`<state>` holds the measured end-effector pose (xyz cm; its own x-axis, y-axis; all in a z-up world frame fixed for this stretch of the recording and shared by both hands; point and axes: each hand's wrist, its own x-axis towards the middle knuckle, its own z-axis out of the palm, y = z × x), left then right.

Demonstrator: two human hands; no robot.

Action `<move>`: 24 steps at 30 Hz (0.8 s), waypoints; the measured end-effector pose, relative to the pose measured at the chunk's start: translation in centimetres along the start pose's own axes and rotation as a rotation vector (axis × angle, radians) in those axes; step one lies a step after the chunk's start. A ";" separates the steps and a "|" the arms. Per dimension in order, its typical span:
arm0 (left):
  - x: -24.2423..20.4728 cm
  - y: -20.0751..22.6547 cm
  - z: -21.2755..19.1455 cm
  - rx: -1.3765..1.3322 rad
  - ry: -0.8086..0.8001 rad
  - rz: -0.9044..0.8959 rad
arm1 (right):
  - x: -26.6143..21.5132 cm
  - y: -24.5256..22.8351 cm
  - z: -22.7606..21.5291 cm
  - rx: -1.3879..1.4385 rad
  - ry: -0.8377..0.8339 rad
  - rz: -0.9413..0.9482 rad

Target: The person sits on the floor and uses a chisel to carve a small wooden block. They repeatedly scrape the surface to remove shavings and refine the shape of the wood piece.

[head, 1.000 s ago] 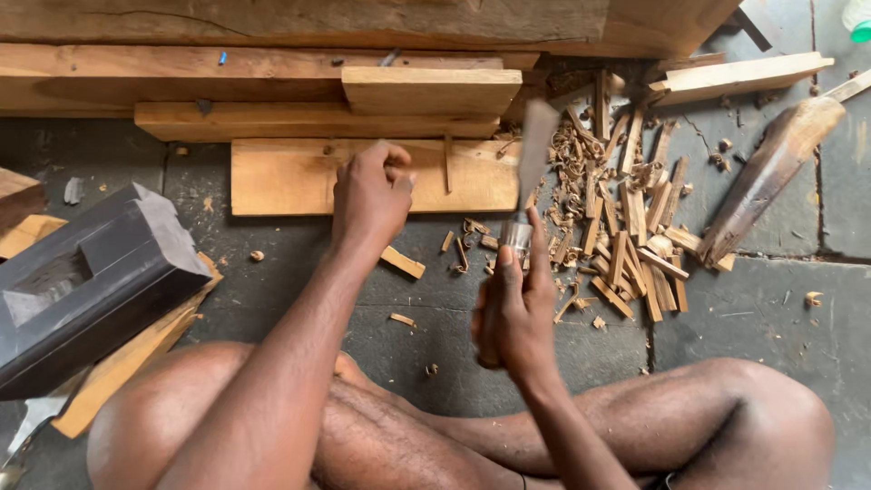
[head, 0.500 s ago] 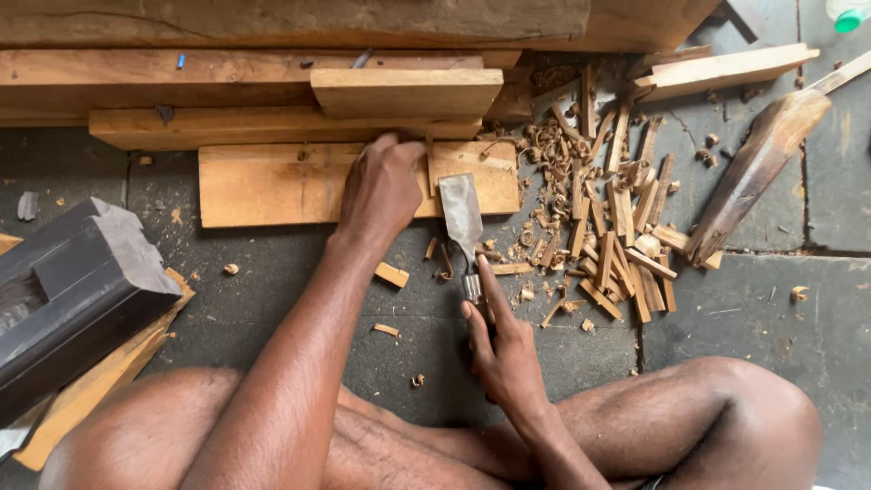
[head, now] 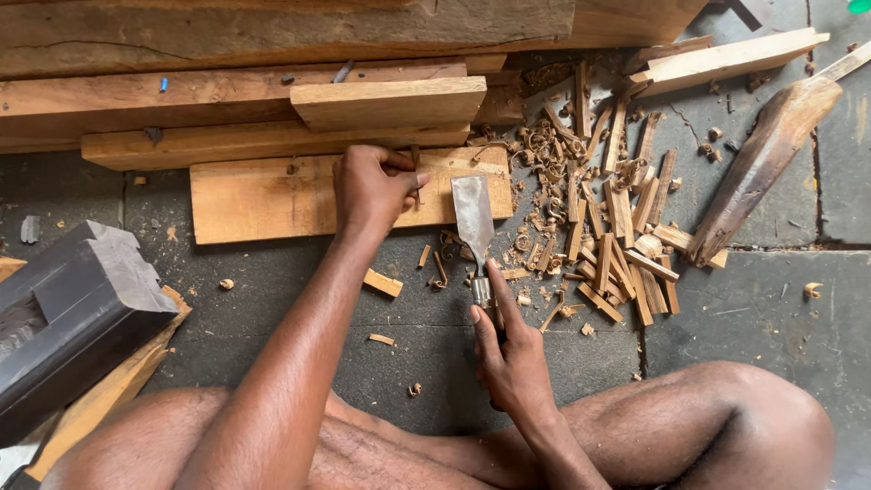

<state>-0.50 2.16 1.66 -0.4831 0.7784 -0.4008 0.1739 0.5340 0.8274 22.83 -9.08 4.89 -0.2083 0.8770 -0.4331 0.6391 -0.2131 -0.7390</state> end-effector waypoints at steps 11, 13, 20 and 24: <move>1.5 0.1 -2.4 0.023 0.034 -0.047 | 0.2 0.1 0.3 -0.016 -0.023 -0.003; 1.6 -0.2 -2.1 0.046 0.022 -0.042 | 0.3 0.3 0.5 -0.038 -0.016 -0.034; 1.0 -0.4 -1.3 0.227 0.072 0.167 | 0.4 0.3 1.5 -0.043 -0.020 -0.163; 0.8 -0.8 -1.1 0.267 0.142 0.250 | 1.2 -0.7 2.2 -0.081 -0.030 -0.162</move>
<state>-2.00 1.99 1.16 -0.5084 0.8519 -0.1256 0.5093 0.4151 0.7538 20.48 -8.83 3.79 -0.3343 0.8835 -0.3282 0.6527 -0.0342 -0.7569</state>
